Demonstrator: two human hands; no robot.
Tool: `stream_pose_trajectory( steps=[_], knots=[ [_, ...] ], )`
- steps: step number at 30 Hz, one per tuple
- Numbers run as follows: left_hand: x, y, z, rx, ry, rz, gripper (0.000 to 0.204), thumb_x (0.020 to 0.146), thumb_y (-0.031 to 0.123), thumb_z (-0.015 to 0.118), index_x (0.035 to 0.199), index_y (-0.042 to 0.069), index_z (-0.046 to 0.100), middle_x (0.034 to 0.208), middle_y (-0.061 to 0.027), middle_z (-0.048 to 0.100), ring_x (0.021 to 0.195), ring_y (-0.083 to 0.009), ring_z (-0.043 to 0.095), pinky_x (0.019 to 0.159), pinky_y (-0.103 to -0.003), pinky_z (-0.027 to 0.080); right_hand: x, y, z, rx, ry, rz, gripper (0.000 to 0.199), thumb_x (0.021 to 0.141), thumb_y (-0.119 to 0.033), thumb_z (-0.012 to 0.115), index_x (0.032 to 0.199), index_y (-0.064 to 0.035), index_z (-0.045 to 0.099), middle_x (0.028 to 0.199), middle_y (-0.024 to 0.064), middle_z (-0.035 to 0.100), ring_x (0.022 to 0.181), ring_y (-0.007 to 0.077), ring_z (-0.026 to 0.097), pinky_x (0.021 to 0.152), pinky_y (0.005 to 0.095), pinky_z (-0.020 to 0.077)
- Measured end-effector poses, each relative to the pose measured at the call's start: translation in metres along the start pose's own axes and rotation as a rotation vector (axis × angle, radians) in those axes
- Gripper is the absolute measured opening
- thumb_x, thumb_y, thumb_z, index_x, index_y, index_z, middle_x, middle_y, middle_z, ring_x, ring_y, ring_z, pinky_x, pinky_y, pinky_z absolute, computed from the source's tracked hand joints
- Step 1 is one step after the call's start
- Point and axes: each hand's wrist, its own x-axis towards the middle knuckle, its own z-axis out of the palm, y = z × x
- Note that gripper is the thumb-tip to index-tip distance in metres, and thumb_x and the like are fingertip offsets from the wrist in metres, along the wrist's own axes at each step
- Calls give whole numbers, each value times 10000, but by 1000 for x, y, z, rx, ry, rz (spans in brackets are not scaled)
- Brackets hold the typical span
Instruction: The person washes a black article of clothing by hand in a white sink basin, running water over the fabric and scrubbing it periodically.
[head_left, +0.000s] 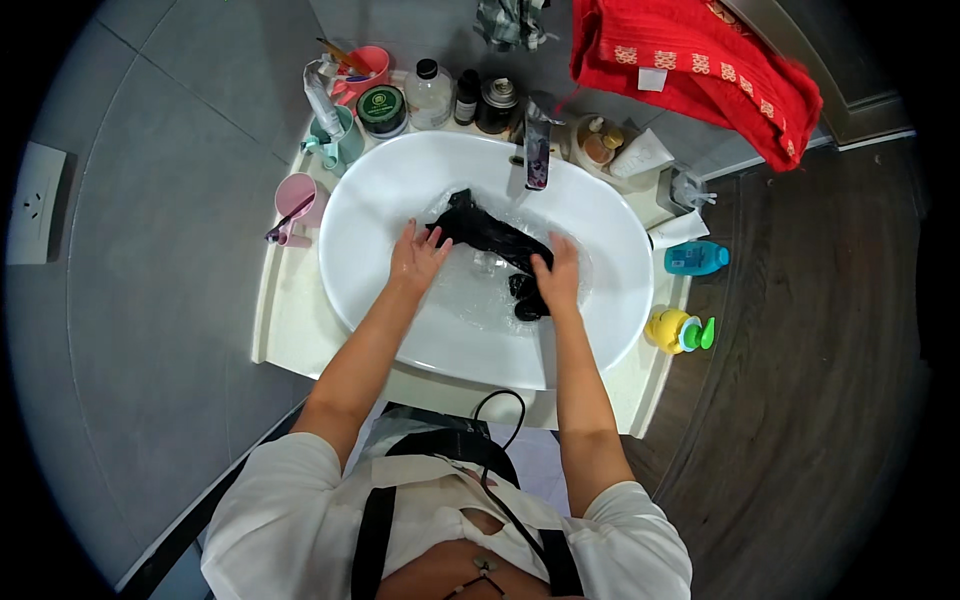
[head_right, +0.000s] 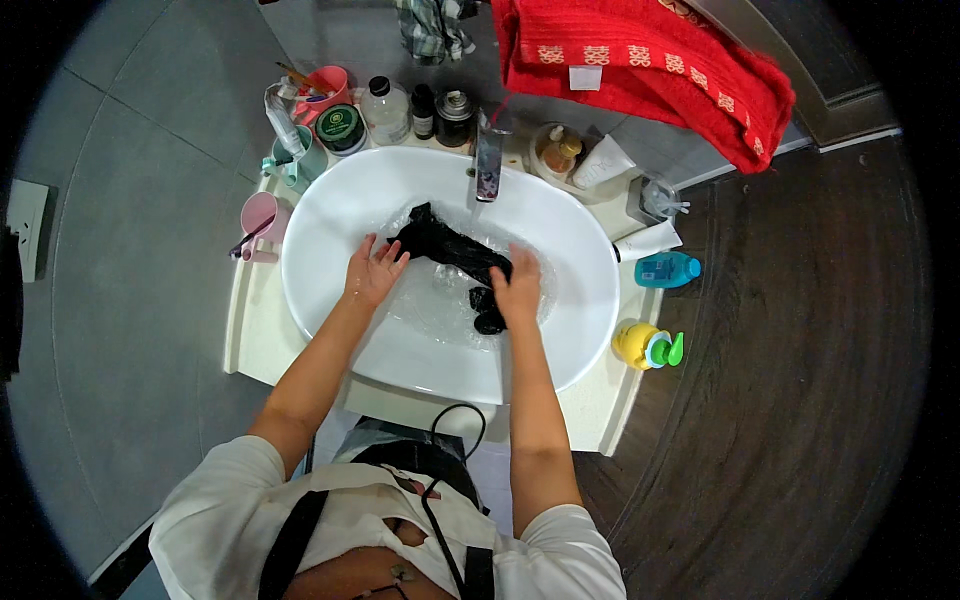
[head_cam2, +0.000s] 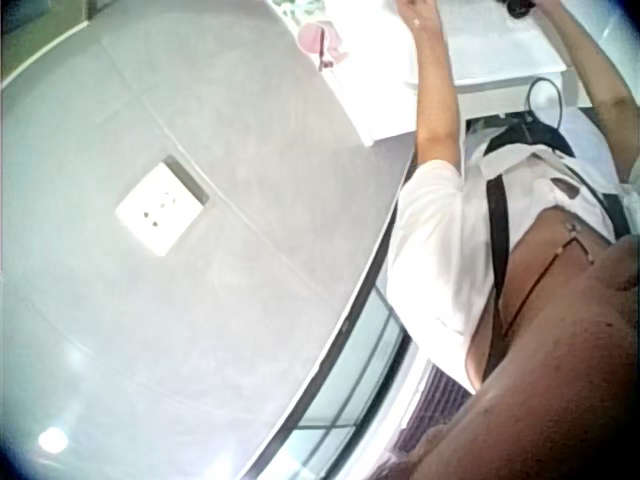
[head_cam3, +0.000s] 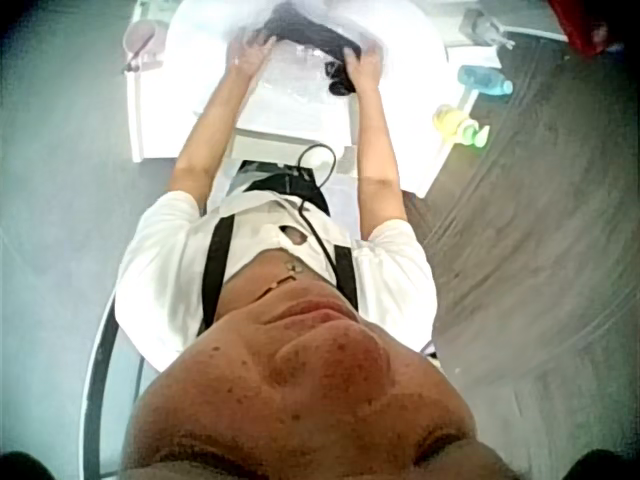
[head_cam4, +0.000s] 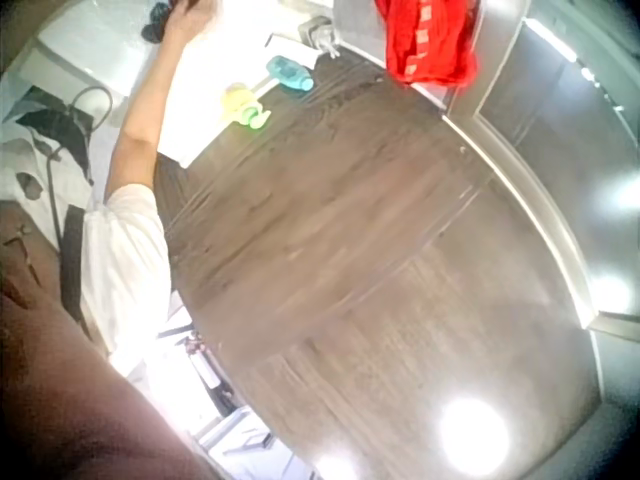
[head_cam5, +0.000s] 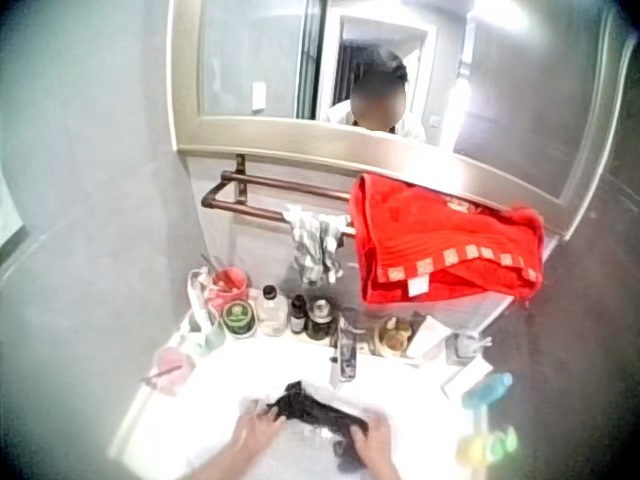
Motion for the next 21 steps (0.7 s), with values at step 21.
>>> stream_pose_trajectory(
  steps=[21],
  knots=[
    [22, -41, -12, 505, -324, -401, 438, 885, 465, 371, 1127, 124, 499, 1084, -65, 546, 949, -208, 511, 906, -438, 359, 3, -97, -16, 621, -487, 242, 492, 722, -109, 628, 1182, -38, 470, 1054, 166, 572, 954, 231, 557, 842, 301, 417]
  ],
)
